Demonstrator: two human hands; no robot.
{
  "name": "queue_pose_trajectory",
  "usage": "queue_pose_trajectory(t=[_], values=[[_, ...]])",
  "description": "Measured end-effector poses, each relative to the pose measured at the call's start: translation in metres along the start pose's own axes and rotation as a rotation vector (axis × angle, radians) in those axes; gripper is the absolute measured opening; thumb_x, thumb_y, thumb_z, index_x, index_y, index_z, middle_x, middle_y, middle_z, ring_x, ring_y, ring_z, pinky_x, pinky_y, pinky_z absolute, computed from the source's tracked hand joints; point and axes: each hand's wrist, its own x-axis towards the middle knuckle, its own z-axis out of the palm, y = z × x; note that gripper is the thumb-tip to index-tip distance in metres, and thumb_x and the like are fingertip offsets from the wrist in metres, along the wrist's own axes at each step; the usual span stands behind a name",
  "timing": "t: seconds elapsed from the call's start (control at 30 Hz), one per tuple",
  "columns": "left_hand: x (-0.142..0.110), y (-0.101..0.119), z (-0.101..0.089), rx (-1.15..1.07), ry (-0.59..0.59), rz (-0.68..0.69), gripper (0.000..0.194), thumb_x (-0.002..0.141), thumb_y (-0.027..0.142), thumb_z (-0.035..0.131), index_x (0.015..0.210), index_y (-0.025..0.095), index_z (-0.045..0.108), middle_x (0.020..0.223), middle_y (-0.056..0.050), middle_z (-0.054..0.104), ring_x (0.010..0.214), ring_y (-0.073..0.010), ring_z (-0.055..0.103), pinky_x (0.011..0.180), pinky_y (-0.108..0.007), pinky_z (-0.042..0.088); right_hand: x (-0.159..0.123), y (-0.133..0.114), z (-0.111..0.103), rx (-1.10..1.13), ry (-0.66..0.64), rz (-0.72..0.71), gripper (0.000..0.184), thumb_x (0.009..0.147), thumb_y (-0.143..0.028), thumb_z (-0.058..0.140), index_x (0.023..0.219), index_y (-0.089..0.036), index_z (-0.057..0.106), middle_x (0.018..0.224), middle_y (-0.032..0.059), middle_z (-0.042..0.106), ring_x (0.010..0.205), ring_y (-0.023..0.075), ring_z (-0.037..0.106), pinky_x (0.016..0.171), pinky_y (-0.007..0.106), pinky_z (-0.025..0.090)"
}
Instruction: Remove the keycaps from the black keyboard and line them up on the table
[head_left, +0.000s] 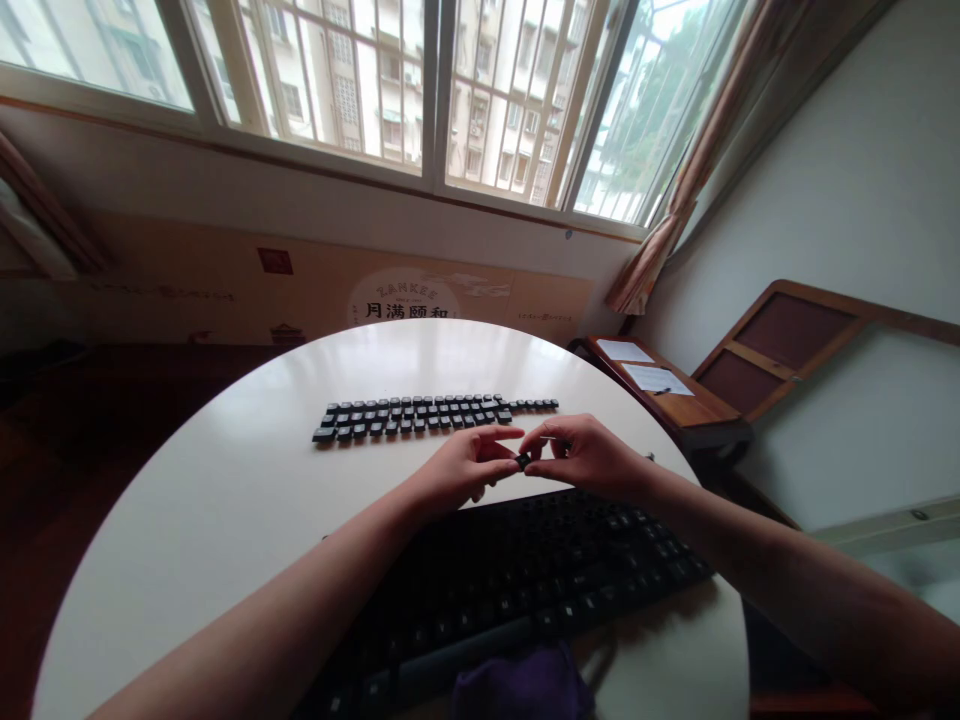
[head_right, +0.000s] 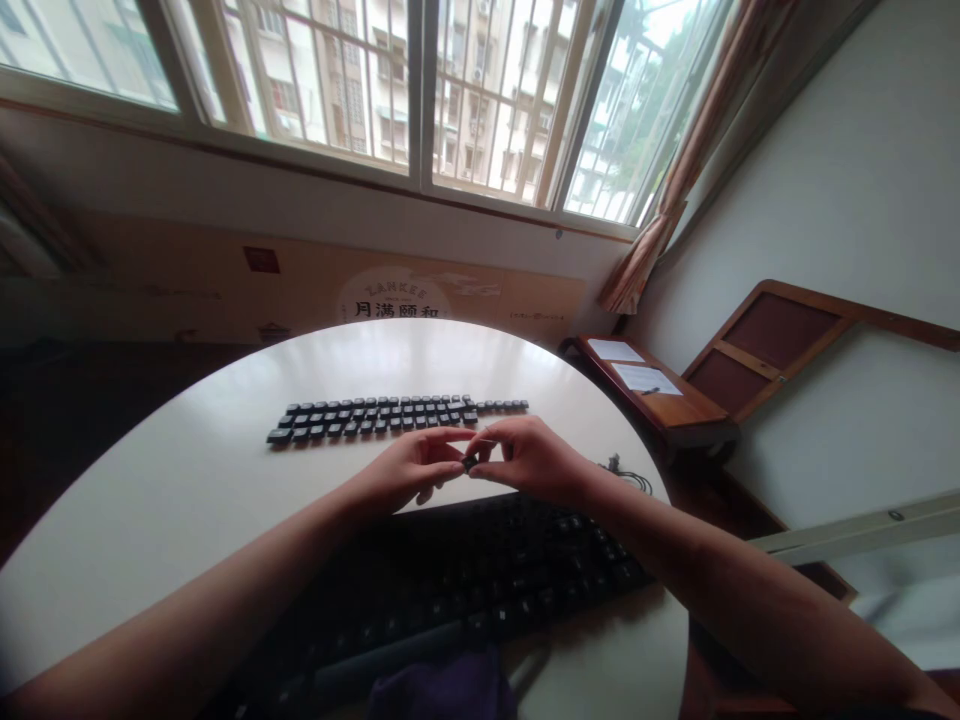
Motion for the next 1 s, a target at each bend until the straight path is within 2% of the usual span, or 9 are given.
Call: queue_pose_trajectory(t=[0.1, 0.2, 0.27, 0.37, 0.47, 0.6, 0.83, 0.93, 1.0], values=[[0.004, -0.003, -0.001, 0.115, 0.065, -0.026, 0.057, 0.081, 0.038, 0.064, 0.133, 0.016, 0.055, 0.092, -0.006, 0.069, 0.061, -0.0104, 0.049, 0.044, -0.019, 0.038, 0.004, 0.019, -0.010, -0.037, -0.020, 0.084, 0.020, 0.077, -0.032, 0.076, 0.092, -0.020, 0.076, 0.080, 0.0020, 0.071, 0.062, 0.0113, 0.056, 0.059, 0.022, 0.043], [0.006, -0.005, -0.003, 0.278, 0.097, -0.028, 0.045, 0.084, 0.040, 0.057, 0.121, 0.016, 0.064, 0.090, -0.006, 0.070, 0.065, -0.0129, 0.055, 0.052, -0.022, 0.043, 0.007, 0.055, -0.019, -0.091, -0.042, 0.250, 0.022, 0.075, -0.032, 0.075, 0.093, -0.018, 0.077, 0.085, 0.0034, 0.073, 0.072, 0.0146, 0.063, 0.065, 0.024, 0.046], [0.006, -0.006, -0.003, 0.403, 0.074, -0.015, 0.037, 0.084, 0.038, 0.055, 0.111, 0.017, 0.069, 0.086, -0.005, 0.072, 0.071, -0.0156, 0.060, 0.062, -0.025, 0.048, 0.006, 0.077, -0.022, -0.124, -0.058, 0.330, 0.021, 0.074, -0.029, 0.075, 0.090, -0.017, 0.077, 0.086, 0.0040, 0.074, 0.078, 0.0167, 0.066, 0.070, 0.025, 0.048], [0.004, -0.006, -0.002, 0.555, -0.004, 0.011, 0.030, 0.082, 0.035, 0.055, 0.101, 0.018, 0.073, 0.092, -0.005, 0.074, 0.084, -0.0195, 0.066, 0.077, -0.029, 0.050, 0.004, 0.097, -0.022, -0.150, -0.067, 0.362, 0.019, 0.073, -0.026, 0.074, 0.090, -0.018, 0.077, 0.086, 0.0037, 0.075, 0.077, 0.0173, 0.066, 0.072, 0.026, 0.049], [0.002, -0.004, 0.000, 0.643, -0.051, 0.033, 0.029, 0.083, 0.036, 0.055, 0.096, 0.019, 0.074, 0.098, -0.006, 0.075, 0.089, -0.0211, 0.067, 0.080, -0.029, 0.048, 0.006, 0.102, -0.018, -0.168, -0.055, 0.354, 0.020, 0.074, -0.027, 0.074, 0.092, -0.019, 0.078, 0.087, 0.0028, 0.075, 0.075, 0.0166, 0.065, 0.071, 0.026, 0.048], [0.000, -0.001, 0.001, 0.692, -0.102, 0.026, 0.028, 0.085, 0.037, 0.054, 0.092, 0.019, 0.074, 0.096, -0.005, 0.075, 0.087, -0.0209, 0.066, 0.078, -0.029, 0.047, 0.016, 0.103, -0.012, -0.181, -0.025, 0.332, 0.020, 0.076, -0.028, 0.073, 0.094, -0.020, 0.078, 0.088, 0.0024, 0.075, 0.074, 0.0159, 0.064, 0.070, 0.025, 0.047], [-0.002, -0.004, -0.001, 0.727, -0.116, 0.023, 0.026, 0.086, 0.036, 0.054, 0.094, 0.020, 0.074, 0.097, -0.004, 0.074, 0.087, -0.0193, 0.065, 0.077, -0.027, 0.046, 0.031, 0.108, -0.004, -0.163, -0.012, 0.294, 0.023, 0.080, -0.030, 0.070, 0.100, -0.020, 0.074, 0.090, 0.0009, 0.074, 0.055, 0.0093, 0.059, 0.060, 0.023, 0.045], [-0.002, -0.005, -0.003, 0.691, -0.112, 0.026, 0.026, 0.087, 0.036, 0.055, 0.094, 0.020, 0.074, 0.098, -0.003, 0.074, 0.087, -0.0189, 0.065, 0.078, -0.026, 0.046, 0.032, 0.108, -0.002, -0.169, 0.017, 0.265, 0.026, 0.078, -0.028, 0.072, 0.103, -0.020, 0.072, 0.088, 0.0006, 0.074, 0.061, 0.0107, 0.060, 0.063, 0.023, 0.046], [-0.002, -0.005, -0.003, 0.680, -0.106, 0.027, 0.025, 0.087, 0.035, 0.055, 0.093, 0.020, 0.074, 0.097, -0.003, 0.074, 0.087, -0.0188, 0.065, 0.078, -0.026, 0.046, 0.033, 0.108, 0.000, -0.172, 0.028, 0.248, 0.021, 0.078, -0.027, 0.072, 0.098, -0.020, 0.073, 0.086, 0.0004, 0.074, 0.064, 0.0118, 0.061, 0.065, 0.024, 0.046]])
